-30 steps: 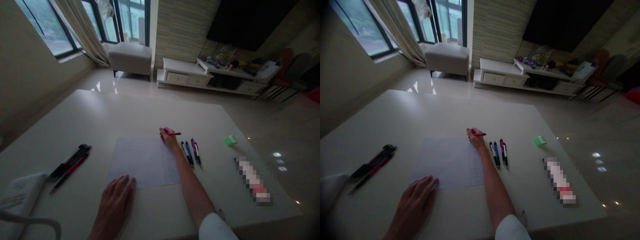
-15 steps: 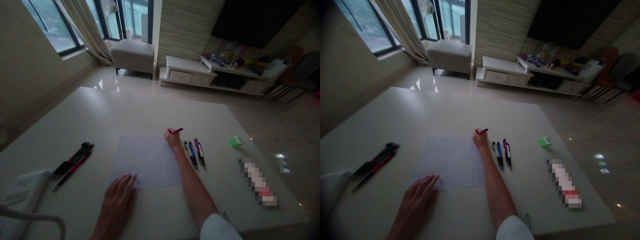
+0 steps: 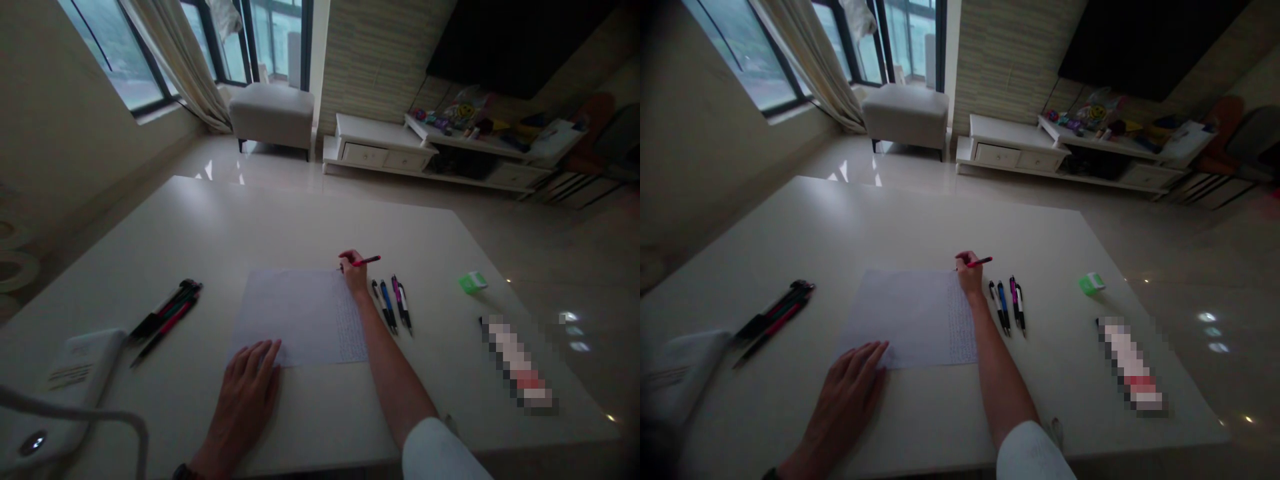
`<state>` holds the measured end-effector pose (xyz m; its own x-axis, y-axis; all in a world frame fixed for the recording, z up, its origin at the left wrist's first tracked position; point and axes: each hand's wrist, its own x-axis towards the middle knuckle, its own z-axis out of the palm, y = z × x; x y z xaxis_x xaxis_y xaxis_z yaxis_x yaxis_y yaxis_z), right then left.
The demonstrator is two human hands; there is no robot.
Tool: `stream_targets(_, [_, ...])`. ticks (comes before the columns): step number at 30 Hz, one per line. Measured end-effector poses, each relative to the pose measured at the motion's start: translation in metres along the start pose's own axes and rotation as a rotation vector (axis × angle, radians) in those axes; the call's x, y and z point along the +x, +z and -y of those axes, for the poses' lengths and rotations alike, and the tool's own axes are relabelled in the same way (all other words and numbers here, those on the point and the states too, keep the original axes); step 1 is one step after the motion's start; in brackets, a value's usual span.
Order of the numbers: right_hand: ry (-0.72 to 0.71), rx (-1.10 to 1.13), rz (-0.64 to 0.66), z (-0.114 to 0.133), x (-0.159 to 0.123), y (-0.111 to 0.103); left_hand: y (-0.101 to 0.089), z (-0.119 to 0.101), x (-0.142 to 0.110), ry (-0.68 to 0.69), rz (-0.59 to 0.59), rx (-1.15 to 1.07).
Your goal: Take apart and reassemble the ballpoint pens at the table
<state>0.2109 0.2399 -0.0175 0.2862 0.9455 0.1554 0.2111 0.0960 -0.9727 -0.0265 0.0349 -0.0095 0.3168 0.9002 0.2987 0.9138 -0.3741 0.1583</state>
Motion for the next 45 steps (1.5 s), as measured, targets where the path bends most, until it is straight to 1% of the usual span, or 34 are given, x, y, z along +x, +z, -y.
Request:
stream_targets(2, [0.017,0.036,-0.055,0.011,-0.01,-0.007,-0.001,-0.001,0.0,-0.009,0.001,-0.007])
stream_targets(3, [0.014,0.031,-0.062,0.017,-0.016,-0.013,-0.001,-0.002,0.001,-0.015,0.0,-0.013])
stream_targets(4, [0.004,0.012,-0.049,0.022,-0.023,-0.02,-0.002,-0.003,0.001,-0.02,-0.001,-0.019])
stream_targets(6, [-0.028,-0.067,0.025,0.029,-0.039,-0.041,-0.003,-0.003,0.001,-0.028,-0.01,-0.033])
stream_targets(8, [-0.064,-0.207,0.088,0.032,-0.052,-0.066,-0.003,-0.003,0.001,-0.029,-0.017,-0.045])
stream_targets(9, [-0.081,-0.298,0.096,0.031,-0.057,-0.079,-0.004,-0.003,0.002,-0.029,-0.019,-0.05])
stream_targets(11, [-0.112,-0.508,0.061,0.029,-0.064,-0.103,-0.004,-0.002,0.002,-0.026,-0.021,-0.059])
stream_targets(13, [-0.078,-0.735,0.058,0.026,-0.068,-0.123,-0.003,-0.003,0.001,-0.018,-0.028,-0.069])
stream_targets(15, [0.0,-0.925,0.099,0.025,-0.071,-0.135,-0.002,-0.006,-0.001,-0.006,-0.043,-0.08])
stream_targets(17, [0.026,-1.023,0.102,0.026,-0.077,-0.141,-0.003,-0.01,-0.004,-0.003,-0.058,-0.092])
stream_targets(18, [0.012,-1.035,0.077,0.027,-0.083,-0.143,-0.005,-0.011,-0.004,-0.012,-0.069,-0.095])
stream_targets(20, [-0.044,-1.002,-0.014,0.028,-0.102,-0.148,-0.013,-0.007,-0.004,-0.039,-0.072,-0.101])
stream_targets(21, [-0.076,-0.956,-0.057,0.028,-0.116,-0.152,-0.02,-0.001,-0.002,-0.072,-0.078,-0.101])
stream_targets(23, [-0.142,-0.834,-0.13,0.025,-0.152,-0.161,-0.037,0.02,0.003,-0.175,-0.101,-0.076])
stream_targets(25, [-0.164,-0.712,-0.165,0.02,-0.196,-0.173,-0.055,0.05,0.007,-0.332,-0.148,-0.003])
stream_targets(26, [-0.157,-0.67,-0.169,0.017,-0.219,-0.178,-0.062,0.066,0.008,-0.408,-0.151,0.04])
stream_targets(27, [-0.142,-0.633,-0.178,0.015,-0.242,-0.183,-0.068,0.082,0.008,-0.472,-0.127,0.082])
stream_targets(29, [-0.111,-0.566,-0.183,0.01,-0.283,-0.191,-0.074,0.107,0.006,-0.586,-0.029,0.136])
stream_targets(30, [-0.108,-0.545,-0.192,0.009,-0.3,-0.194,-0.074,0.116,0.004,-0.624,0.001,0.151])
stream_targets(32, [-0.087,-0.529,-0.204,0.007,-0.326,-0.198,-0.072,0.127,0.0,-0.671,0.053,0.163])
stream_targets(33, [-0.073,-0.526,-0.212,0.008,-0.336,-0.199,-0.071,0.129,0.0,-0.688,0.068,0.155])
stream_targets(35, [-0.04,-0.512,-0.229,0.012,-0.348,-0.197,-0.071,0.127,0.001,-0.713,0.071,0.071])
stream_targets(37, [-0.01,-0.463,-0.224,0.021,-0.352,-0.187,-0.071,0.118,0.004,-0.729,0.05,-0.04])
stream_targets(38, [0.006,-0.423,-0.203,0.027,-0.352,-0.179,-0.071,0.109,0.006,-0.736,0.038,-0.14])
stream_targets(39, [0.027,-0.373,-0.171,0.034,-0.351,-0.167,-0.071,0.097,0.007,-0.735,0.033,-0.247])
stream_targets(40, [0.051,-0.318,-0.123,0.042,-0.348,-0.153,-0.07,0.082,0.007,-0.742,0.026,-0.448])
stream_targets(42, [0.125,-0.192,0.007,0.06,-0.339,-0.12,-0.067,0.043,0.004,-0.696,0.018,-0.969])
stream_targets(43, [0.186,-0.121,0.061,0.069,-0.333,-0.103,-0.066,0.022,0.0,-0.664,0.009,-1.167])
stream_targets(44, [0.252,-0.041,0.106,0.078,-0.326,-0.086,-0.065,0.0,-0.005,-0.641,0.004,-1.311])
stream_targets(45, [0.328,0.048,0.16,0.085,-0.319,-0.071,-0.065,-0.021,-0.01,-0.633,0.001,-1.407])
